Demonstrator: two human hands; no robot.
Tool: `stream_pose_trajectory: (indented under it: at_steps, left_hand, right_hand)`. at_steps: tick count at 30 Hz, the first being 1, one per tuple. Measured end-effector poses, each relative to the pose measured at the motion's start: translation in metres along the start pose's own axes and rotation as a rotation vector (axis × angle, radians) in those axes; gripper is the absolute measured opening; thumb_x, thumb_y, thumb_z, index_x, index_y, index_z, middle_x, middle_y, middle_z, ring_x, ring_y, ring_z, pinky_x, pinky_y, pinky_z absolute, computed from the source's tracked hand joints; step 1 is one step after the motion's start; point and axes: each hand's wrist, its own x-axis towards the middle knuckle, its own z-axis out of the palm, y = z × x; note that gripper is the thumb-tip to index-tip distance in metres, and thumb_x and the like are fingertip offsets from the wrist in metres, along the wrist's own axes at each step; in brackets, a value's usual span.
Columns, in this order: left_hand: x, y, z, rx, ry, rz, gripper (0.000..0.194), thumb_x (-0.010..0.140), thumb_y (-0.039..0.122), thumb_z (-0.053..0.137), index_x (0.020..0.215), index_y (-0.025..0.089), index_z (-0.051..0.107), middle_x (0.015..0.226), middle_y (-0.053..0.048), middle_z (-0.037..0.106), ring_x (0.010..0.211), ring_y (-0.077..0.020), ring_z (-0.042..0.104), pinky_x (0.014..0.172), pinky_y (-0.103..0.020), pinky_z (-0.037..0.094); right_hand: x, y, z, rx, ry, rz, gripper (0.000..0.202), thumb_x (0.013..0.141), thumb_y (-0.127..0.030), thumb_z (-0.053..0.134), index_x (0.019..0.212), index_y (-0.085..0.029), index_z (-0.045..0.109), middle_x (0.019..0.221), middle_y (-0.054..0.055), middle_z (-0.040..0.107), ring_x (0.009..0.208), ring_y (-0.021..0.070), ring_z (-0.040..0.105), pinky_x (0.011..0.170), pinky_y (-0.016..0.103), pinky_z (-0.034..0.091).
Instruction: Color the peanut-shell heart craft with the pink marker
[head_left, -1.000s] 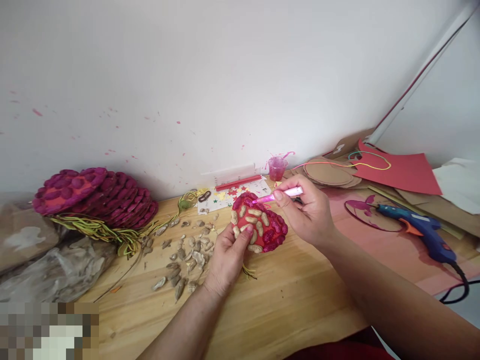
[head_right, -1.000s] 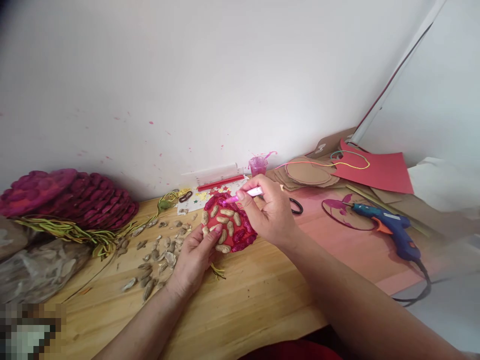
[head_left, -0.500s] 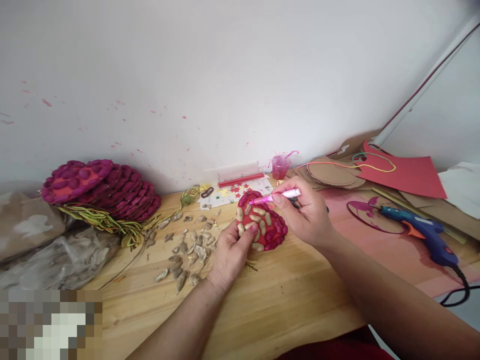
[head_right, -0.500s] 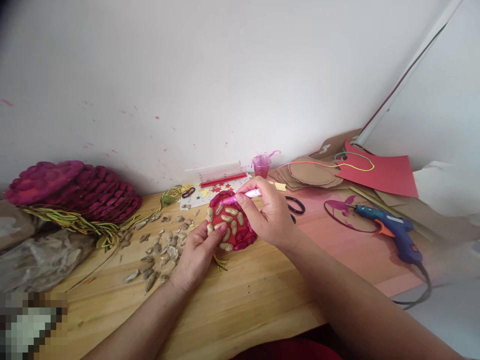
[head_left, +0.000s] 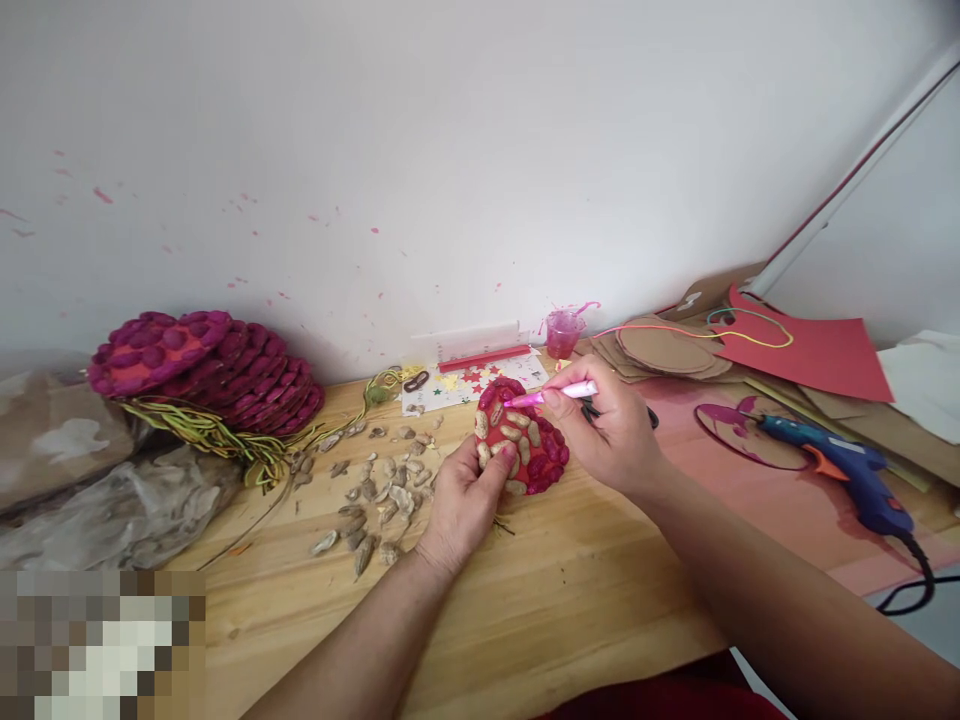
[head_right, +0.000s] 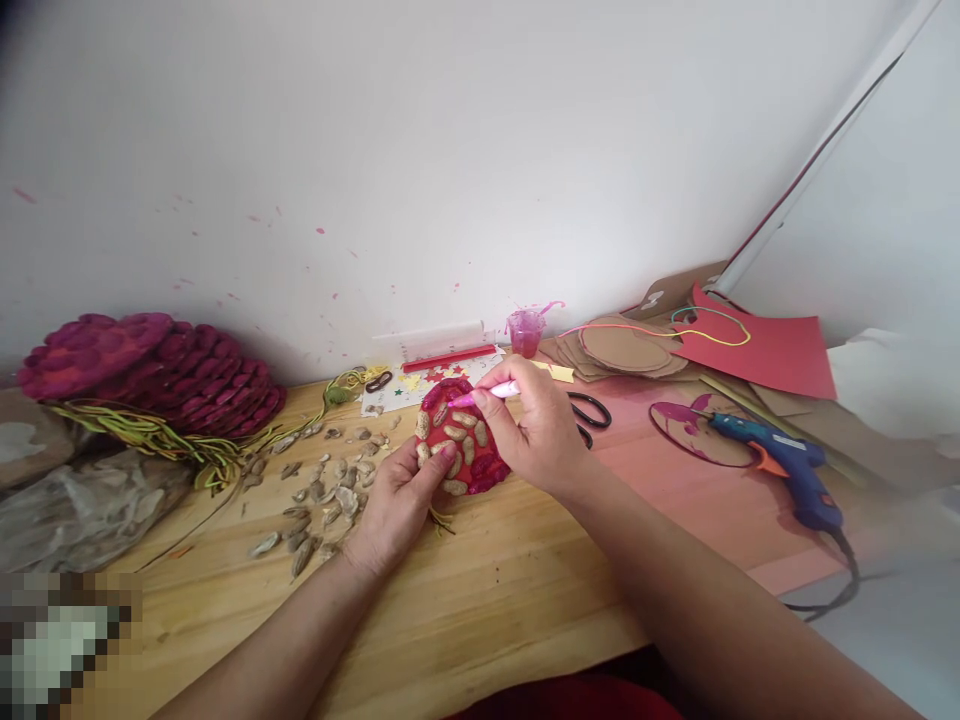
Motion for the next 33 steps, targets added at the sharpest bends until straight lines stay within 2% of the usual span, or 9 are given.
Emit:
stream_pose_trajectory:
  at_steps: [2, 7, 12, 17, 19, 22, 25, 28, 33]
  left_hand:
    - [0.000, -0.001, 0.000, 0.015, 0.001, 0.005, 0.039, 0.087, 0.054, 0.070, 0.099, 0.017, 0.069, 0.093, -0.007, 0.075, 0.088, -0.0230, 0.067, 0.085, -0.034, 0.054]
    - [0.001, -0.002, -0.001, 0.061, -0.003, 0.030, 0.037, 0.088, 0.054, 0.068, 0.096, 0.017, 0.068, 0.092, -0.007, 0.075, 0.088, -0.0235, 0.067, 0.083, -0.034, 0.054]
    - [0.000, -0.004, -0.001, 0.078, 0.001, 0.037, 0.038, 0.090, 0.054, 0.067, 0.099, 0.017, 0.068, 0.091, -0.007, 0.075, 0.088, -0.0233, 0.068, 0.083, -0.034, 0.054]
    - [0.000, -0.004, -0.001, 0.061, -0.008, 0.033, 0.038, 0.089, 0.053, 0.068, 0.099, 0.017, 0.069, 0.095, -0.007, 0.076, 0.088, -0.0229, 0.068, 0.084, -0.034, 0.055]
    - [0.000, -0.004, -0.001, 0.054, -0.009, 0.029, 0.038, 0.089, 0.054, 0.068, 0.099, 0.017, 0.069, 0.096, -0.008, 0.076, 0.088, -0.0229, 0.068, 0.084, -0.034, 0.055]
    - [0.001, -0.004, 0.000, 0.053, -0.006, 0.024, 0.039, 0.089, 0.054, 0.068, 0.099, 0.017, 0.069, 0.093, -0.007, 0.076, 0.087, -0.0234, 0.069, 0.084, -0.034, 0.055]
    - [0.001, -0.003, 0.000, 0.059, -0.007, 0.030, 0.039, 0.089, 0.055, 0.068, 0.100, 0.017, 0.069, 0.093, -0.007, 0.076, 0.088, -0.0238, 0.069, 0.084, -0.035, 0.055]
    - [0.001, -0.003, 0.000, 0.065, -0.005, 0.033, 0.039, 0.089, 0.054, 0.067, 0.101, 0.017, 0.069, 0.095, -0.007, 0.076, 0.088, -0.0232, 0.068, 0.084, -0.034, 0.055]
    - [0.001, -0.002, 0.000, 0.074, -0.003, 0.037, 0.038, 0.089, 0.054, 0.067, 0.099, 0.018, 0.069, 0.093, -0.007, 0.075, 0.086, -0.0227, 0.068, 0.081, -0.033, 0.055]
  right_hand:
    - [0.001, 0.000, 0.000, 0.034, 0.026, 0.027, 0.008, 0.098, -0.025, 0.061, 0.092, -0.022, 0.057, 0.085, 0.001, 0.067, 0.079, 0.0167, 0.063, 0.073, 0.031, 0.047]
    - [0.000, -0.001, 0.001, 0.101, -0.067, 0.140, 0.010, 0.098, -0.028, 0.061, 0.091, -0.022, 0.058, 0.084, 0.001, 0.069, 0.076, 0.0161, 0.064, 0.069, 0.030, 0.048]
    - [-0.001, 0.005, 0.002, 0.087, 0.038, 0.209, 0.013, 0.098, -0.035, 0.062, 0.095, -0.024, 0.057, 0.082, 0.000, 0.069, 0.070, 0.0153, 0.064, 0.061, 0.027, 0.046]
    - [-0.001, 0.007, 0.003, 0.136, -0.040, 0.195, 0.015, 0.099, -0.035, 0.061, 0.091, -0.023, 0.056, 0.079, -0.001, 0.068, 0.074, 0.0156, 0.065, 0.071, 0.029, 0.049]
    - [-0.001, 0.008, 0.003, 0.095, -0.012, 0.206, 0.016, 0.098, -0.036, 0.062, 0.092, -0.023, 0.056, 0.079, 0.000, 0.069, 0.075, 0.0161, 0.065, 0.072, 0.029, 0.049]
    - [-0.001, 0.008, 0.004, 0.117, 0.055, 0.251, 0.019, 0.098, -0.040, 0.064, 0.093, -0.023, 0.055, 0.082, 0.000, 0.069, 0.073, 0.0160, 0.065, 0.067, 0.029, 0.049]
    - [-0.002, 0.007, 0.005, 0.227, -0.015, 0.296, 0.024, 0.098, -0.046, 0.062, 0.091, -0.024, 0.054, 0.073, -0.002, 0.064, 0.061, 0.0147, 0.059, 0.057, 0.027, 0.045]
    - [-0.003, 0.007, 0.007, 0.225, -0.050, 0.328, 0.026, 0.098, -0.048, 0.061, 0.091, -0.024, 0.054, 0.069, -0.003, 0.062, 0.055, 0.0135, 0.054, 0.051, 0.026, 0.041]
    - [-0.002, 0.011, 0.007, 0.226, 0.057, 0.279, 0.022, 0.099, -0.045, 0.061, 0.094, -0.024, 0.056, 0.075, -0.001, 0.064, 0.067, 0.0151, 0.062, 0.063, 0.028, 0.049]
